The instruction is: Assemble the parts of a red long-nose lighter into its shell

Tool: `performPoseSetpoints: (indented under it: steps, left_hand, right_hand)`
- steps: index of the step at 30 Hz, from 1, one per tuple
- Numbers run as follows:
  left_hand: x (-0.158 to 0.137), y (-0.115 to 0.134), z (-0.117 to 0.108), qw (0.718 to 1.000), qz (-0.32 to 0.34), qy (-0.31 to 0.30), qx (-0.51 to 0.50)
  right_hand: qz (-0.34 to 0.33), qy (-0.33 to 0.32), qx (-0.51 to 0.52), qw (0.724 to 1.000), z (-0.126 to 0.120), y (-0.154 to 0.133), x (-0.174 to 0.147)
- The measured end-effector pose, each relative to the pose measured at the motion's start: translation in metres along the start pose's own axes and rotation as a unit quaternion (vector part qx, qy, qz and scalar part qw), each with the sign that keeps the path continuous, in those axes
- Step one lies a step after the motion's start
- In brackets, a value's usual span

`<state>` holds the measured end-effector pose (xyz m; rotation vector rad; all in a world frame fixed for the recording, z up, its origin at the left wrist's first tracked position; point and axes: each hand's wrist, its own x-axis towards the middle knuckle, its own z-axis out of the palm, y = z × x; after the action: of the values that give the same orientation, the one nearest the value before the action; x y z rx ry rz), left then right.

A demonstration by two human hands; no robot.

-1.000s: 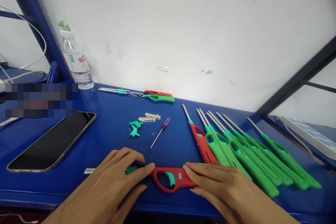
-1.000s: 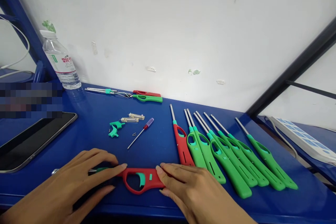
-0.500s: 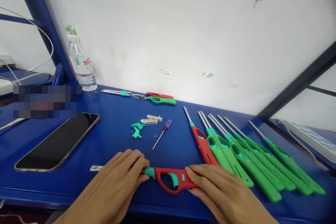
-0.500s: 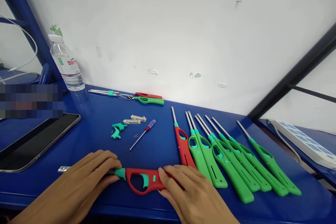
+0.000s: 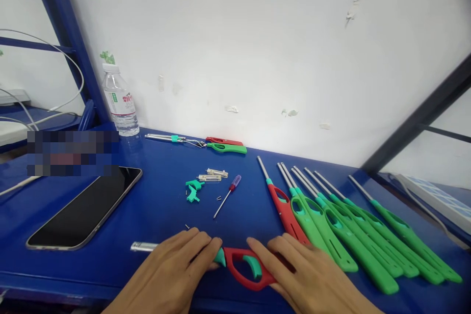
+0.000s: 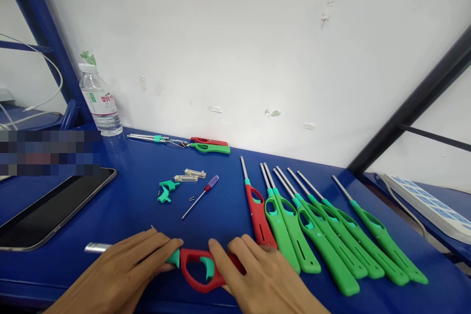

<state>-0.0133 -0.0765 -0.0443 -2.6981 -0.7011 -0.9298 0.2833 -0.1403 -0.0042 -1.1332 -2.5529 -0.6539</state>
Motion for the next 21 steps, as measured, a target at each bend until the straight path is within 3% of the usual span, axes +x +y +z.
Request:
performPoseSetpoints:
  steps: [6, 12, 16, 21]
  left_hand:
    - [-0.002, 0.003, 0.004, 0.998, -0.013, -0.001, -0.069]
    - [0.002, 0.012, 0.003, 1.000, 0.013, -0.003, -0.017]
    - [0.004, 0.018, 0.007, 1.000, 0.019, -0.005, 0.010]
    - [0.011, 0.027, 0.015, 0.998, 0.011, -0.056, 0.032]
  right_hand:
    - [-0.036, -0.010, -0.008, 0.999, -0.008, 0.005, 0.007]
    - [0.011, -0.036, 0.107, 0.994, -0.006, 0.007, 0.001]
    - [0.021, -0.078, 0.130, 0.988, -0.011, 0.011, 0.001]
    - [0.034, -0.105, 0.169, 0.979, -0.013, 0.002, 0.010]
